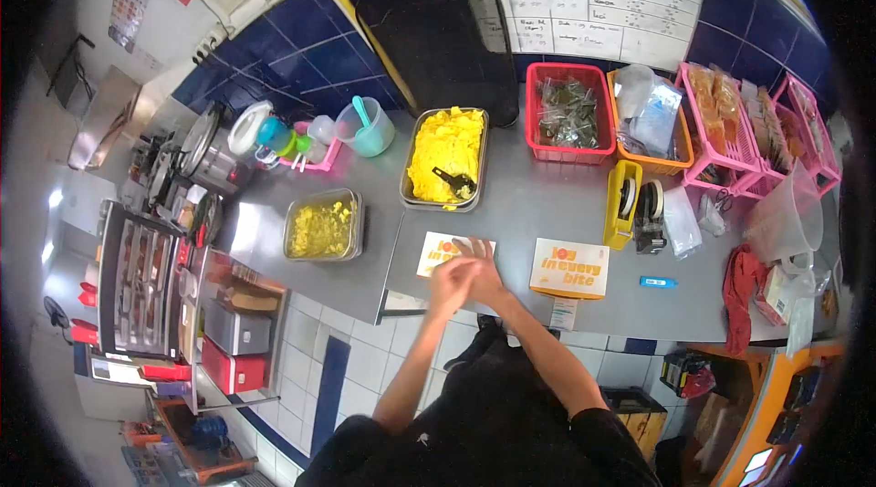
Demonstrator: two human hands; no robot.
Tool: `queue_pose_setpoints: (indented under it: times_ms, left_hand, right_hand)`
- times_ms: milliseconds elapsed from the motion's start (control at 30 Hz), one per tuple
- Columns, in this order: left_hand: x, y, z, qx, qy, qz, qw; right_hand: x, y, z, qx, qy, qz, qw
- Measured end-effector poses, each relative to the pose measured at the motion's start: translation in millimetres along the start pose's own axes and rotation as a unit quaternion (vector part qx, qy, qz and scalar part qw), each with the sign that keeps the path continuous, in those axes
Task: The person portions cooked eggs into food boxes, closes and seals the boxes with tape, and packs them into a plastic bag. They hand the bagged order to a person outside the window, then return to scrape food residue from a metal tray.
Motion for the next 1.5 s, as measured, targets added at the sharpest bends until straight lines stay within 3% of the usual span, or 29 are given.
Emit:
queue_pose_setpoints:
  times_ms: [67, 133, 167, 200, 267, 400, 533, 600, 667, 733, 767, 833, 867, 933, 1000, 1067, 1133, 1167, 1200, 1267, 1333, 1433, 1500]
  left_hand:
    - [34, -43, -16, 0.055, 0.018, -0.037, 0.998]
    - [53, -77, -25, 0.075, 0.059, -0.003, 0.995]
    - [52, -78, -20, 0.003, 0.088, -0.011, 0.996]
    - [51, -87, -24, 0.008, 0.090, -0.016, 0.996]
    - [50, -105, -22, 0.110, 0.101, -0.038, 0.988]
    - [56, -106, -24, 0.033, 0.167, 0.171, 0.971]
    - [52, -124, -30, 0.071, 0.125, 0.031, 0.989]
    - [53, -128, -30, 0.038, 0.095, -0.071, 0.992]
    - [53, -144, -31, 0.049, 0.084, -0.088, 0.991]
    - [60, -132, -26, 0.050, 0.049, 0.025, 0.997]
    - [63, -136, -23, 0.047, 0.029, 0.015, 0.998]
    - [63, -123, -17, -0.156, -0.011, 0.220, 0.963]
    - [64, -128, -12, -0.158, -0.019, 0.212, 0.964]
    - [61, -126, -12, -0.251, -0.036, 0.192, 0.948]
    - [57, -123, -14, -0.221, -0.059, 0.186, 0.955]
    - [59, -126, -17, -0.115, -0.044, 0.212, 0.970]
    - [62, -89, -29, -0.083, -0.027, 0.183, 0.979]
    - [59, -77, -36, -0.045, -0.012, 0.151, 0.987]
    - [48, -72, -41, -0.045, -0.009, 0.154, 0.987]
    - [18, -46, -55, -0.133, -0.037, 0.132, 0.982]
    - [-38, -4, -53, -0.242, -0.106, 0.168, 0.950]
    - [-128, 40, -34, -0.275, -0.239, 0.240, 0.900]
    - [-165, 43, -23, -0.286, -0.264, 0.304, 0.870]
  right_hand:
    - [8, 6, 11, -0.075, -0.144, 0.243, 0.956]
    - [11, 5, 14, -0.075, -0.151, 0.249, 0.954]
    - [11, 5, 13, -0.079, -0.141, 0.253, 0.954]
    - [12, 4, 13, -0.083, -0.131, 0.255, 0.954]
    - [12, 4, 16, -0.090, -0.134, 0.258, 0.953]
    - [12, 2, 16, -0.089, -0.160, 0.243, 0.952]
    - [10, 3, 16, -0.081, -0.163, 0.231, 0.956]
    - [16, 7, 21, -0.100, -0.184, 0.221, 0.953]
    - [17, 6, 22, -0.080, -0.235, 0.244, 0.938]
    - [12, 7, 17, -0.087, -0.243, 0.207, 0.944]
    - [10, 4, 16, -0.067, -0.253, 0.195, 0.945]
    - [12, 5, 19, -0.075, -0.270, 0.184, 0.942]
    - [14, 3, 20, -0.067, -0.287, 0.187, 0.937]
    - [16, 4, 21, -0.075, -0.285, 0.196, 0.935]
    - [15, 4, 19, -0.061, -0.246, 0.185, 0.950]
    - [25, 3, 13, -0.072, -0.202, 0.208, 0.954]
    - [49, 8, 14, -0.078, -0.150, 0.231, 0.958]
    - [73, 17, 6, -0.141, -0.143, 0.270, 0.942]
    - [95, 32, -7, -0.202, -0.136, 0.308, 0.920]
    - [132, 74, -49, -0.266, -0.174, 0.257, 0.913]
    - [174, 111, -85, -0.239, -0.138, 0.114, 0.954]
    - [213, 144, -109, -0.191, -0.171, 0.008, 0.967]
    - [210, 159, -123, -0.169, -0.155, 0.044, 0.972]
Point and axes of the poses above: each hand's wrist, its own z-axis towards the middle knuckle, its own x-axis out of the back of the hand, y = z × x, the point moved 6 cm from there along z, towards the middle knuckle, and after that the axes turned 2 degrees about y, right-handed, at the moved point
